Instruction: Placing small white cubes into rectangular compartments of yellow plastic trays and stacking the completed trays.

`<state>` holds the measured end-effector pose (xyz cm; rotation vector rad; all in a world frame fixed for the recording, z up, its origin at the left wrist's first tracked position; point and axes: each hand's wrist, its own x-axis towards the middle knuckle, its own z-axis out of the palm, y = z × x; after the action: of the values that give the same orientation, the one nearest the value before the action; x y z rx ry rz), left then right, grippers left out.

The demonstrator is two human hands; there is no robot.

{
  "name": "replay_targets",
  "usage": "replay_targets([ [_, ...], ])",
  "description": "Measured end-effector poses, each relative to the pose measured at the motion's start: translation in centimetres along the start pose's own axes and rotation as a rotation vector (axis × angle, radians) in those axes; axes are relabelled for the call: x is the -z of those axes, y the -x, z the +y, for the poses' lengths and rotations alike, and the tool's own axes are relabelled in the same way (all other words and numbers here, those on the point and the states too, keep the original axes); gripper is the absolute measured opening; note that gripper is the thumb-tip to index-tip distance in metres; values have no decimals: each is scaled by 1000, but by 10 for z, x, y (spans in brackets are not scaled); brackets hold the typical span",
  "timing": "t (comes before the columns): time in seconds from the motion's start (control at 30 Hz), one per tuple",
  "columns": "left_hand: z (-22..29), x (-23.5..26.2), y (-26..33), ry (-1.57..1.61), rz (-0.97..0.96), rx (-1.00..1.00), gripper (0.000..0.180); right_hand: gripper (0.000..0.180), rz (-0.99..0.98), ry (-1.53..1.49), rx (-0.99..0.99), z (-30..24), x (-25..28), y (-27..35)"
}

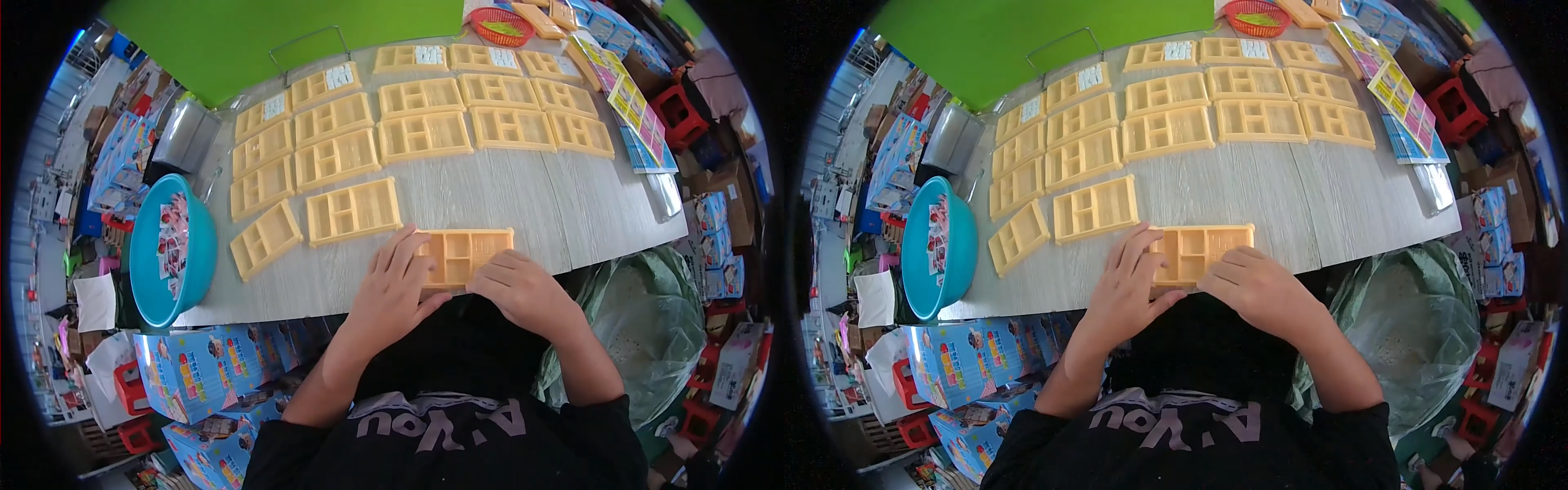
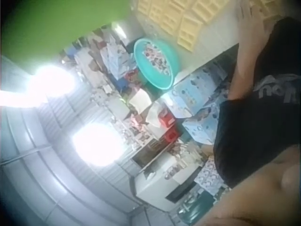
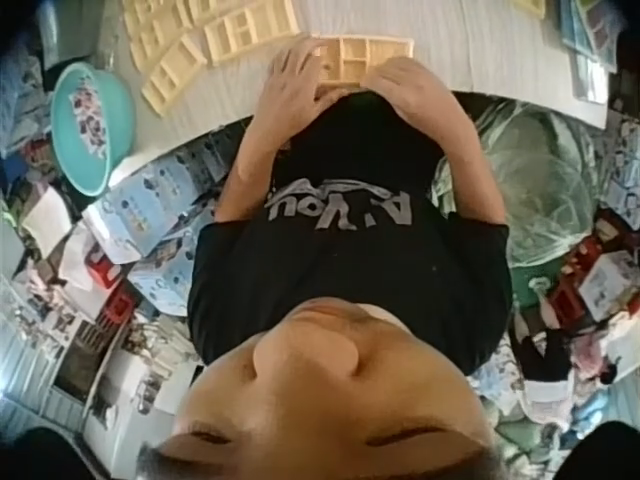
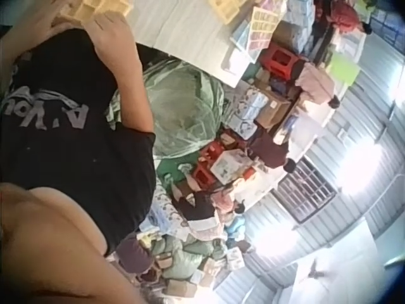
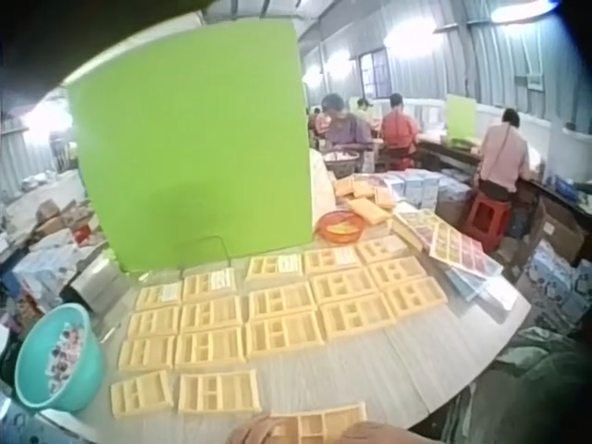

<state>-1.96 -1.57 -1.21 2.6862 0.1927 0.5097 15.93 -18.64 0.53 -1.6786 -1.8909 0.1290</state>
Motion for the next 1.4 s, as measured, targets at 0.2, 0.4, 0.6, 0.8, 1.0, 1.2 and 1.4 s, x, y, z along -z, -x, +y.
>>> replay_targets([
  [0.2, -1, -3, -1, 32, -28, 22, 73, 17, -8, -6, 50, -4, 3, 1],
  [0.4, -5, -4, 1, 122, -44, 73, 85, 18, -7, 31, 43, -8, 16, -4],
  [0.6, -6, -7, 3, 106, -7, 125, 90, 12, 122, 158, 26, 11, 63, -10],
  [0.8, -5, -6, 0, 78, -18, 93, 82, 11, -45, 208, 25, 62, 53, -53],
  [1.0, -2, -1, -1, 63, -54, 89, 66, 11, -103, 206, 125, 69, 26, -73],
  [1.2, -1, -1, -3, 57, -28, 56, 61, 15, -90, 159, 130, 71, 16, -79],
  [1.4, -3, -4, 0, 60, -14, 58, 59, 15, -90, 143, 147, 71, 9, -85],
])
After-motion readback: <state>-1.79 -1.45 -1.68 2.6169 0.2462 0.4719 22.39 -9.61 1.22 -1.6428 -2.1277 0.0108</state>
